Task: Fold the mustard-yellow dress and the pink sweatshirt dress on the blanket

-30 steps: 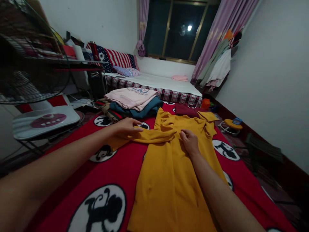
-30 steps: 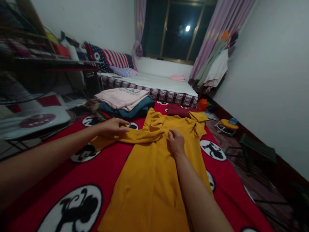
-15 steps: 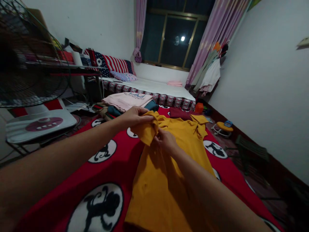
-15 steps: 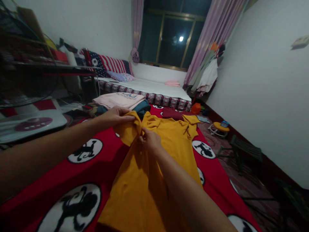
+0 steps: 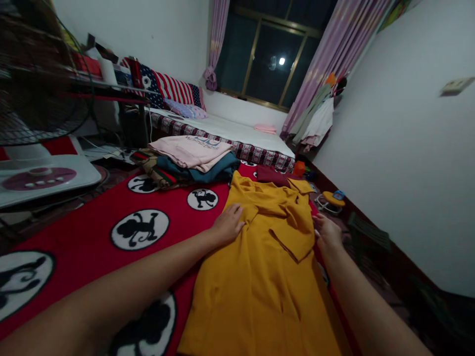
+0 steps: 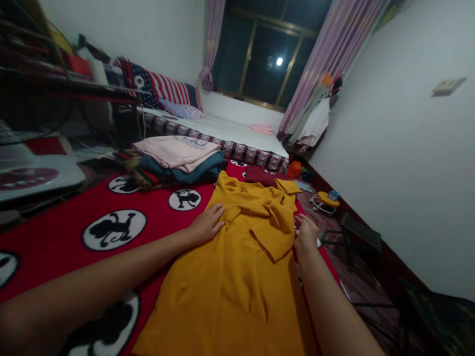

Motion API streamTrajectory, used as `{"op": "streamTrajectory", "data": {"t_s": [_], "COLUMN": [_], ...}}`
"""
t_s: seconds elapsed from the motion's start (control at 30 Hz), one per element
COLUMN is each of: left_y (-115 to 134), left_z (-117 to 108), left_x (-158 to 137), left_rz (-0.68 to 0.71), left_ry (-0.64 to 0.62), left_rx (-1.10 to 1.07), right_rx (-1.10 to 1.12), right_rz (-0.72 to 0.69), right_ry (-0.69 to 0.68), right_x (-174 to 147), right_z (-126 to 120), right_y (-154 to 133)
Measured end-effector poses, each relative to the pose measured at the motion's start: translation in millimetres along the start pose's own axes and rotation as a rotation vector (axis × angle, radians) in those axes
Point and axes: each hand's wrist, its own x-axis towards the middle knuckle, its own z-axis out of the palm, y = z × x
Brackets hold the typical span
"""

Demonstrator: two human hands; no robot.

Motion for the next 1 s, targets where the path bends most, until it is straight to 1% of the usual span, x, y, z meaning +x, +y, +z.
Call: {"op": "streamTrajectory", "data": {"t_s": [0.07,0.13,0.2,0.27,0.33,0.37,0.47,0.53,0.6,0.67,0.83,0.9,1.0], "left_y": [3.8,7.5,9.8,10.6,10.1,9.6,8.3,8.3,8.8,9.3,7.9,7.2,7.2], "left_z": [8.3,10.4,9.4,8.1,7.8,8.1,9.4,9.9,9.9,10.1,13.5,15.5,17.1], "left_x": [-4.3,-5.8,-6.2,-6.6,-7.6,-8.1,-8.9,-8.8,-8.7,-8.7,-8.8,-8.5,-7.8], "left_rz": [0.015,0.018,0.013,0.007,0.002,0.003,0.008,0.001,-0.013,-0.023,0.002,0.006,0.002], "left_ry": [-0.01,-0.017,-0.03,-0.045,-0.045,-0.038,-0.024,-0.036,-0.052,-0.057,-0.057,-0.056,-0.063], "left_rx": [0.112,0.171,0.192,0.2,0.202,0.201,0.201,0.204,0.203,0.2,0.202,0.206,0.203], "right_rx": [-0.037,-0.116,-0.245,-0.447,-0.649,-0.727,-0.827,-0.884,-0.945,-1.005,-1.186,-1.244,-1.224], "right_rz": [-0.056,-0.177,-0.331,-0.426,-0.446,-0.439,-0.409,-0.388,-0.374,-0.372,-0.332,-0.325,-0.393], "right_ry": [0.081,0.087,-0.023,-0.211,-0.356,-0.395,-0.436,-0.47,-0.509,-0.505,-0.386,-0.369,-0.314], "right_x": [3.7,7.1,8.8,9.0,9.7,10.7,16.5,21.3,25.9,29.5,34.0,34.5,35.1], "right_z": [0.5,13.4,37.8,69.2,102.2,117.8,155.6,171.0,177.8,177.4,171.2,177.0,196.6], "right_y": [-2.0,-8.3,-16.0,-21.9,-24.1,-23.6,-18.1,-14.1,-11.9,-11.4,-9.7,-8.6,-7.4]}}
